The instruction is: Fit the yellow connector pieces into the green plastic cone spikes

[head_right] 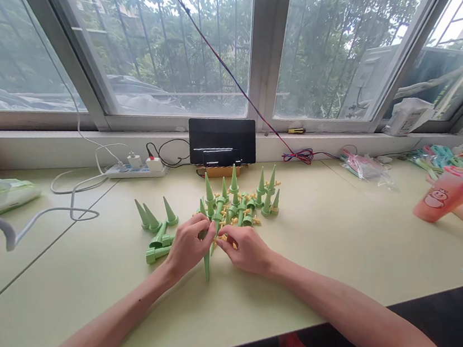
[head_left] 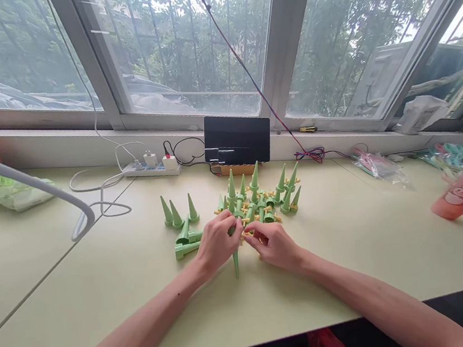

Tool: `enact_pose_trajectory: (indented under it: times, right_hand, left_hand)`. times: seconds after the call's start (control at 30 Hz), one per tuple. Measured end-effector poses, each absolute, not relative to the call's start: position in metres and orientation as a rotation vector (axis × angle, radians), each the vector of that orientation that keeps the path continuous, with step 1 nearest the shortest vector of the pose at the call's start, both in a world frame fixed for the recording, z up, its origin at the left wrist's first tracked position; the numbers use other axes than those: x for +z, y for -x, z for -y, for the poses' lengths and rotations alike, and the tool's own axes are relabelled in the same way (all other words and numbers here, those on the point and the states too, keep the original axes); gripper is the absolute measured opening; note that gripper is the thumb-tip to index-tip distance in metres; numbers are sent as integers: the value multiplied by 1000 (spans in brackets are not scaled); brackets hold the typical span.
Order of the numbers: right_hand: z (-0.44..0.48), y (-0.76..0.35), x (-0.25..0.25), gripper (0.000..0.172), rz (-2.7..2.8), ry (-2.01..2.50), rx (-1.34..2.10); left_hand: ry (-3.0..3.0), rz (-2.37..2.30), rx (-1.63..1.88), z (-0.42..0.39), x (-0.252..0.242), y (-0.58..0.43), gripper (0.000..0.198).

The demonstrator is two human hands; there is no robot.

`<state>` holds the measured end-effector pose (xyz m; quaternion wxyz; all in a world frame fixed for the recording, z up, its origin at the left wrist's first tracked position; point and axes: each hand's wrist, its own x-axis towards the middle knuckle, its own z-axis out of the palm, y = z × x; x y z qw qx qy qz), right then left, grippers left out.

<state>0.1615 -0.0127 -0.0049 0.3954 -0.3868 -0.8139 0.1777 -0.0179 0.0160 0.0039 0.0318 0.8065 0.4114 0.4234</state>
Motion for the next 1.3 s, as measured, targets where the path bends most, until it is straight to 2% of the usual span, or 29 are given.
enact_pose_trajectory:
  times: [0.53,0.67,0.87,1.0,1.3]
  right_hand:
    - [14,-160,-7,25,2042,955,331]
    - [15,-158,-7,27,2045,921,297]
    - [19,-154,-9,37,2058,863,273]
    - [21,-152,-12,41,2130,775,255]
    - [23,-147,-13,36,2100,718,270]
  left_hand:
    - [-2763,-1559,1053,-16,2,20,35]
    - [-2803,-1530,1199,-15,7,20,30]
    - [-2769,-1353,1473,-11,6,19,40]
    - [-2745,-1204,1508,-10,3,19,41]
    - [-2742,-968,1553,-2,6,21,32]
